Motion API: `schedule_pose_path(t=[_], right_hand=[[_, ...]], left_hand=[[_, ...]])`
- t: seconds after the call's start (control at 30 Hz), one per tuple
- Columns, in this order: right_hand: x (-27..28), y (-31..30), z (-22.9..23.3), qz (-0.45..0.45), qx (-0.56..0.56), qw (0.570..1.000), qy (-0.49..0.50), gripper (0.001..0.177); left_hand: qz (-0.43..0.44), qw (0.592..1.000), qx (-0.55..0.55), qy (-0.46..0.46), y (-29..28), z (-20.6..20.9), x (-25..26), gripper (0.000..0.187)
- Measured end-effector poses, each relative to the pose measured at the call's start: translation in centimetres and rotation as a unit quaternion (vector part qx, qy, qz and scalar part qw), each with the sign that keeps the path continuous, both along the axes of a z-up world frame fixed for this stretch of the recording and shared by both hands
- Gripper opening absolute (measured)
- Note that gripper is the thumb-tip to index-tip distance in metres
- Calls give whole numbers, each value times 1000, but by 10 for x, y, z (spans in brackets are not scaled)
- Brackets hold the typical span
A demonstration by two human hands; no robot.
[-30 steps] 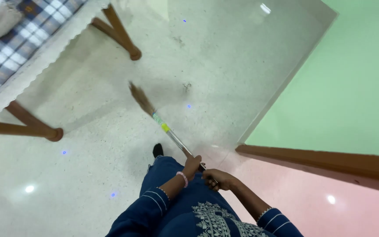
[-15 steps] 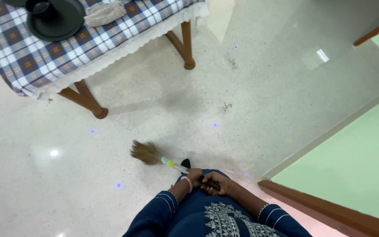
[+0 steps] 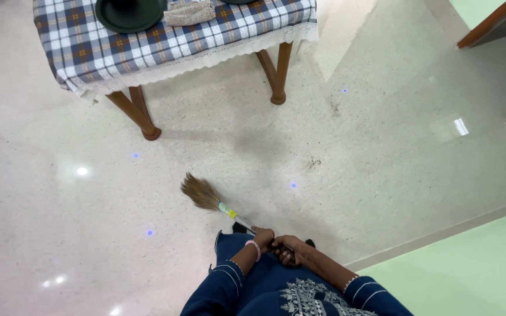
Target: The person sweeps the floor using a broom, gathering dirt and debris into a pile by moving the broom across the surface in various parts of the room.
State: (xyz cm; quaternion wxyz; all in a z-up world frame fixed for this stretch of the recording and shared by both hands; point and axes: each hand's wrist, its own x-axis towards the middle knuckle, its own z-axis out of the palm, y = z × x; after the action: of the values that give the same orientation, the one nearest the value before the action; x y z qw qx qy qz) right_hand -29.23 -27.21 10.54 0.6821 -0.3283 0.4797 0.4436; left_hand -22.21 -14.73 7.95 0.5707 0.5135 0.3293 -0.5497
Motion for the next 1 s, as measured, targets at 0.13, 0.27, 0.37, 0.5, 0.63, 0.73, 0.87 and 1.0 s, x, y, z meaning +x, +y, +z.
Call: schedule_pose_path(t=[0.13,0.27,0.37,0.5,0.63,0.73,0.87,1.0], right_hand=[[-52,-64,13,23,-87,995,-30,23],[-100,-149,21,-52,-96,994,-25,20],[-126,-176,20,-72,-130,987,-60,14],[-143,-181,29,-104,-152,979,-88,14],[-143,-169,60,-49,-144,986,-71,25],[-149,-168,77,79,-126,985,-83,32],[-166,-185,70,70,-31,996,-50,28],[-160,-191,35,9,68,997,24,19]], left_hand=[[-28,999,-31,-10,-71,-5,-42,108],[-62,995,-68,-39,-160,-7,-80,115],[-45,993,-70,-85,-198,-5,-107,114],[-40,983,-94,-152,-223,-1,-120,112],[-40,973,-109,-200,-219,9,-129,110],[-39,982,-66,-174,-199,19,-145,107],[50,989,13,-136,-185,28,-174,108],[116,988,97,-38,-176,22,-184,102]])
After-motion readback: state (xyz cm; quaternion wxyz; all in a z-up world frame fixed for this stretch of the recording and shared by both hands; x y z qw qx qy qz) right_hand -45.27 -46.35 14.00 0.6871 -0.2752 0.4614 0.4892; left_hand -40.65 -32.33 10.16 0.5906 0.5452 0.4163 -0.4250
